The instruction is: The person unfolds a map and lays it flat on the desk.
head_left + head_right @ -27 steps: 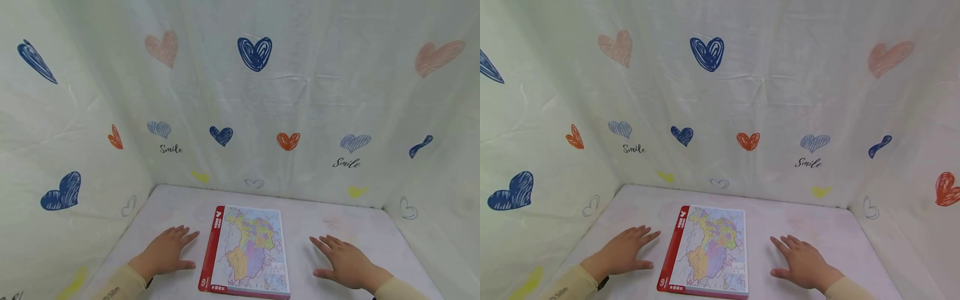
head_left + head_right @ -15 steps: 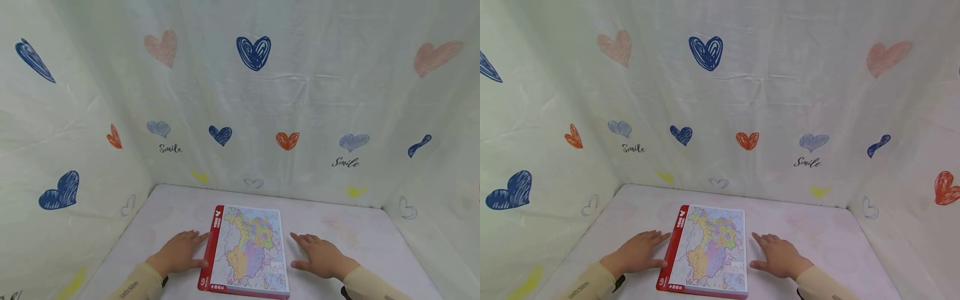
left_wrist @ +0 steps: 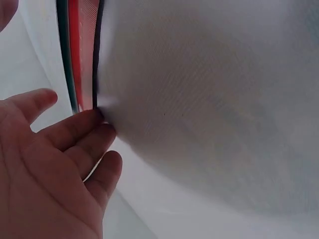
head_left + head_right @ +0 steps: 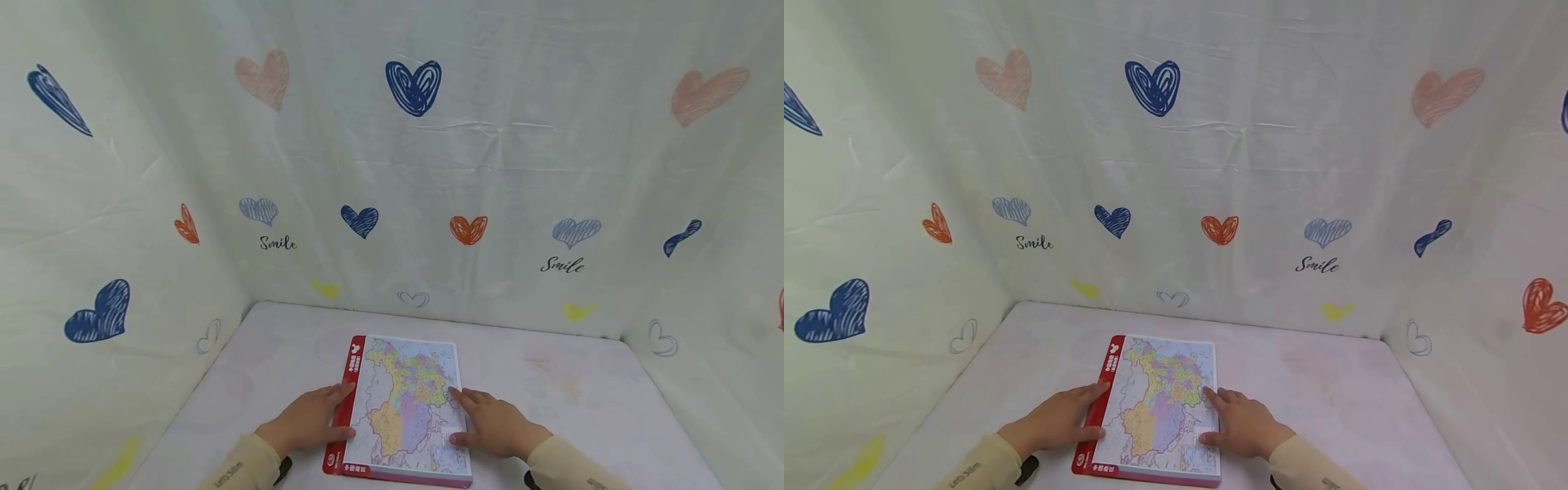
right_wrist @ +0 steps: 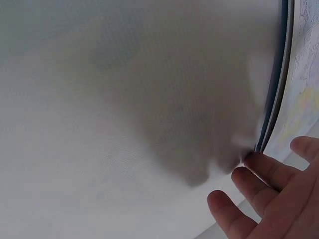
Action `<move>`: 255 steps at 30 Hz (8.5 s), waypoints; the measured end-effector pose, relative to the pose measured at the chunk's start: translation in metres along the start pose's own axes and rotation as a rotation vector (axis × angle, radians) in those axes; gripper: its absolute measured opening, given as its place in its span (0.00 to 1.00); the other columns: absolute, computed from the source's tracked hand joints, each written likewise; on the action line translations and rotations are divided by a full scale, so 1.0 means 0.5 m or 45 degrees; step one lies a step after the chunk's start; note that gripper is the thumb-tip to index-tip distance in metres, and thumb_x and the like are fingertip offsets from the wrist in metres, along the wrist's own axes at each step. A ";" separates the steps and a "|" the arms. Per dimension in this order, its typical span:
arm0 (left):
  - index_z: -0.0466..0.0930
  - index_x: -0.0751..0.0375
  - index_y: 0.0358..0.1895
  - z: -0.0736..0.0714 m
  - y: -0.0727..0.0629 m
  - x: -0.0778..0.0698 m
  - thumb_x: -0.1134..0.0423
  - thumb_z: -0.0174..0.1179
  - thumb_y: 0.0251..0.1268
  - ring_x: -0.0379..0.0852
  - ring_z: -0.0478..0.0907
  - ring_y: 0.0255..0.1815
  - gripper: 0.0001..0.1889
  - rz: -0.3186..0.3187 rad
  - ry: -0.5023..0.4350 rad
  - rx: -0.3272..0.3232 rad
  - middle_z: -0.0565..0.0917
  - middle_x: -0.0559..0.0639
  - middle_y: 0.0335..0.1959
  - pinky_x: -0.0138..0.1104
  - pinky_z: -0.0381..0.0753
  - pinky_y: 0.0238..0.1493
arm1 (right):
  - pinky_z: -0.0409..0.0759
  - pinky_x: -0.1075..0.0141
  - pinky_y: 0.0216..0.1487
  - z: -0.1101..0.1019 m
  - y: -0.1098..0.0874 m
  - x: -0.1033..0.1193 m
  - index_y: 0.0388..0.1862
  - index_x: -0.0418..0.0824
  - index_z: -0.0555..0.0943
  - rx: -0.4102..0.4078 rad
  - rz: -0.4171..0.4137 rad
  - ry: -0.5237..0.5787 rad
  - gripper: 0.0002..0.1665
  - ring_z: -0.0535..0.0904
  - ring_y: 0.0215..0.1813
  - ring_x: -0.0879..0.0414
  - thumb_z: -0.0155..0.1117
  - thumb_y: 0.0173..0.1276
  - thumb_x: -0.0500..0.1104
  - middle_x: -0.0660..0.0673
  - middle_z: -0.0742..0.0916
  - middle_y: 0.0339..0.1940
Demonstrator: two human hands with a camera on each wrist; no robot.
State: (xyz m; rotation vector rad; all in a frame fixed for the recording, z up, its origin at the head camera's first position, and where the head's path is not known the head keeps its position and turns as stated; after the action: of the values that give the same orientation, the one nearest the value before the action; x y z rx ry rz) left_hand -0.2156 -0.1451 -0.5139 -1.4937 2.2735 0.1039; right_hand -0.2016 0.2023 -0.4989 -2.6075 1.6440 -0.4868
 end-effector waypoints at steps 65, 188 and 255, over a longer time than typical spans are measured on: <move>0.65 0.63 0.74 -0.020 0.024 0.003 0.71 0.75 0.50 0.46 0.71 0.34 0.44 -0.058 -0.633 -0.008 0.73 0.49 0.32 0.34 0.74 0.30 | 0.78 0.64 0.41 -0.005 0.013 -0.056 0.81 0.37 0.49 0.065 -0.050 0.993 0.59 0.79 0.41 0.50 0.73 0.58 0.30 0.43 0.83 0.42; 0.68 0.63 0.72 -0.086 -0.041 0.136 0.76 0.73 0.45 0.49 0.73 0.39 0.44 -0.329 -0.538 -0.038 0.77 0.56 0.48 0.38 0.80 0.33 | 0.63 0.31 0.60 -0.083 -0.160 -0.335 0.79 0.33 0.52 -0.093 0.290 0.561 0.61 0.68 0.63 0.24 0.75 0.49 0.31 0.16 0.63 0.68; 0.68 0.67 0.71 -0.084 -0.057 0.201 0.75 0.74 0.44 0.50 0.74 0.39 0.44 -0.439 -0.427 -0.039 0.78 0.61 0.50 0.41 0.84 0.35 | 0.74 0.36 0.50 -0.047 -0.208 -0.441 0.72 0.29 0.61 0.054 0.561 0.236 0.51 0.75 0.39 0.43 0.75 0.50 0.32 0.22 0.78 0.53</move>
State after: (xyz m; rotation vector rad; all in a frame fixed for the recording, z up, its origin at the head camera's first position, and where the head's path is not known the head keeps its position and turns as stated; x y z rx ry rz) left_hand -0.2365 -0.2556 -0.5092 -1.7148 1.7380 0.2664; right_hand -0.2042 0.4469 -0.5127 -2.1243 2.1546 -0.7378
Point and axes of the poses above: each hand's wrist, its own y-axis towards the middle knuckle, its own z-axis out of the palm, x = y × z, the point moved 3 cm from there along y, towards the middle knuckle
